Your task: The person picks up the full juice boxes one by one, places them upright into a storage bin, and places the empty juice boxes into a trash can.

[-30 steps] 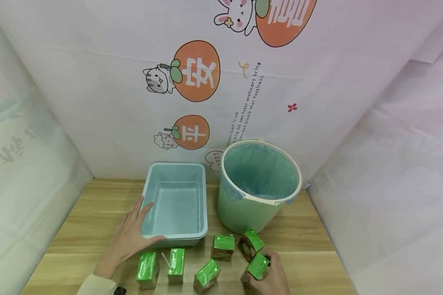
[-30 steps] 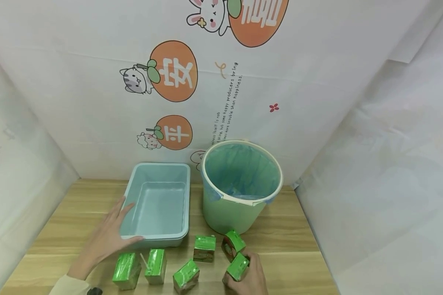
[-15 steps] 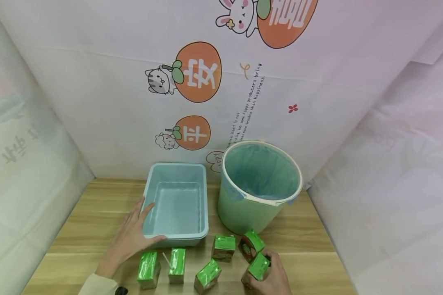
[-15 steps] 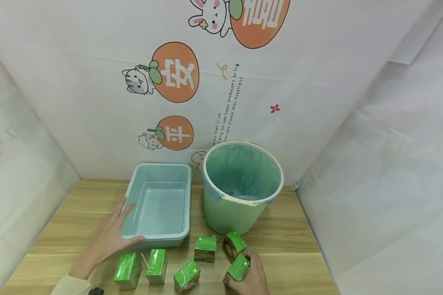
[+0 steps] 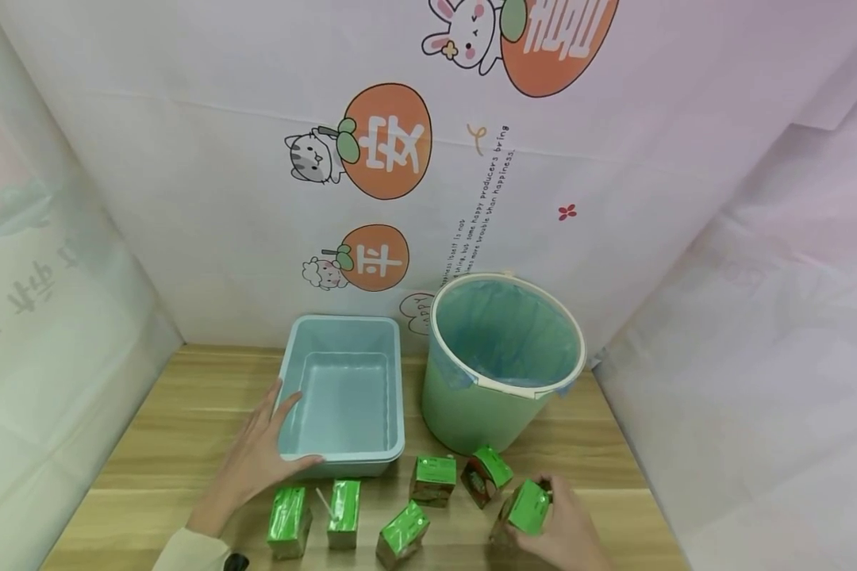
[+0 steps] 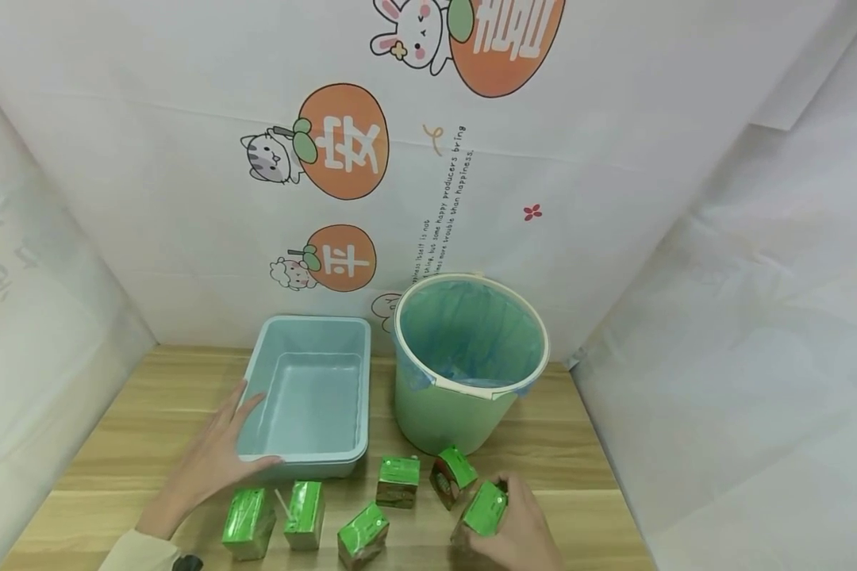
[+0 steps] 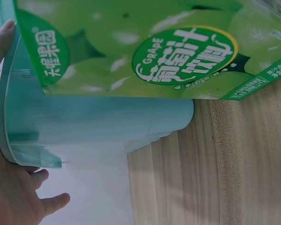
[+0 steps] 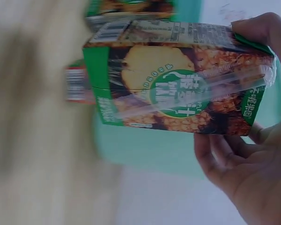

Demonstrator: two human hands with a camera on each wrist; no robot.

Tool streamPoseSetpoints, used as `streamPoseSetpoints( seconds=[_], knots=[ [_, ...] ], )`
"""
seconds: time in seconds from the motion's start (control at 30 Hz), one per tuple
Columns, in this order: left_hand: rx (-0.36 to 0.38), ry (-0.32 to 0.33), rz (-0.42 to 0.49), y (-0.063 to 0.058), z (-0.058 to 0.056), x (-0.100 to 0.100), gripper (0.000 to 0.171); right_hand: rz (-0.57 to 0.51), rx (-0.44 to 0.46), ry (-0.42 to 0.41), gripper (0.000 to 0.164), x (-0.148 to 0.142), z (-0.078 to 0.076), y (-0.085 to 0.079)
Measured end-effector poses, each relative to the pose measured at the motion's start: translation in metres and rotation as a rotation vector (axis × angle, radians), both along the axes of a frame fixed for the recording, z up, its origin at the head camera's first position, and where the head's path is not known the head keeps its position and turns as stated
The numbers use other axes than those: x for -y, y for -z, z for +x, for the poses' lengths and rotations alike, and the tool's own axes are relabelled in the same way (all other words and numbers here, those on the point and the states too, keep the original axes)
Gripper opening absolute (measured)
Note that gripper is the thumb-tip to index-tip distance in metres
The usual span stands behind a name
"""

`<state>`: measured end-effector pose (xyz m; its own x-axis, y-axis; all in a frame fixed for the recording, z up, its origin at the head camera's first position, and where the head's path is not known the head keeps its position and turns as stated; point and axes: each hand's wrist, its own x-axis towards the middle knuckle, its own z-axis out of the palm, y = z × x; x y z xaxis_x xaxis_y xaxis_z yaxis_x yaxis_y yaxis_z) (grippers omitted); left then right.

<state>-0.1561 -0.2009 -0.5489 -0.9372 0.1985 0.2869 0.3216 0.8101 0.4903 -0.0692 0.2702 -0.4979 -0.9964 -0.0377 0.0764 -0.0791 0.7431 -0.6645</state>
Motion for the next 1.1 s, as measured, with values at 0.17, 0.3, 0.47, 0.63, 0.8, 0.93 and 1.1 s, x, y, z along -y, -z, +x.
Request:
streamPoseSetpoints(
  seconds=[0.17,0.3,0.47,0.63,0.8,0.93,1.1],
  knots=[
    [0.004,0.001,0.010,0.000,0.001,0.001,0.113,-0.010,-0.110,-0.143,0.071,0.012,-0.012,-0.051],
    [0.019,-0.001,0.014,-0.001,0.001,0.001,0.114,-0.008,-0.261,-0.321,0.069,0.032,-0.031,-0.086],
    [0.018,-0.012,0.009,-0.003,0.002,0.000,0.114,-0.034,-0.265,-0.478,0.067,0.072,-0.064,-0.118],
    [0.015,-0.006,0.011,-0.004,0.001,-0.002,0.115,-0.110,-0.199,-0.551,0.067,0.112,-0.091,-0.123],
    [0.015,0.001,0.024,0.001,-0.001,-0.006,0.114,-0.146,-0.155,-0.564,0.068,0.143,-0.115,-0.107],
    [0.007,0.002,0.030,0.001,-0.002,-0.005,0.116,-0.136,-0.130,-0.584,0.070,0.166,-0.135,-0.095],
    [0.010,-0.007,0.040,0.001,-0.001,-0.002,0.117,-0.119,-0.065,-0.606,0.071,0.201,-0.157,-0.082]
  ],
)
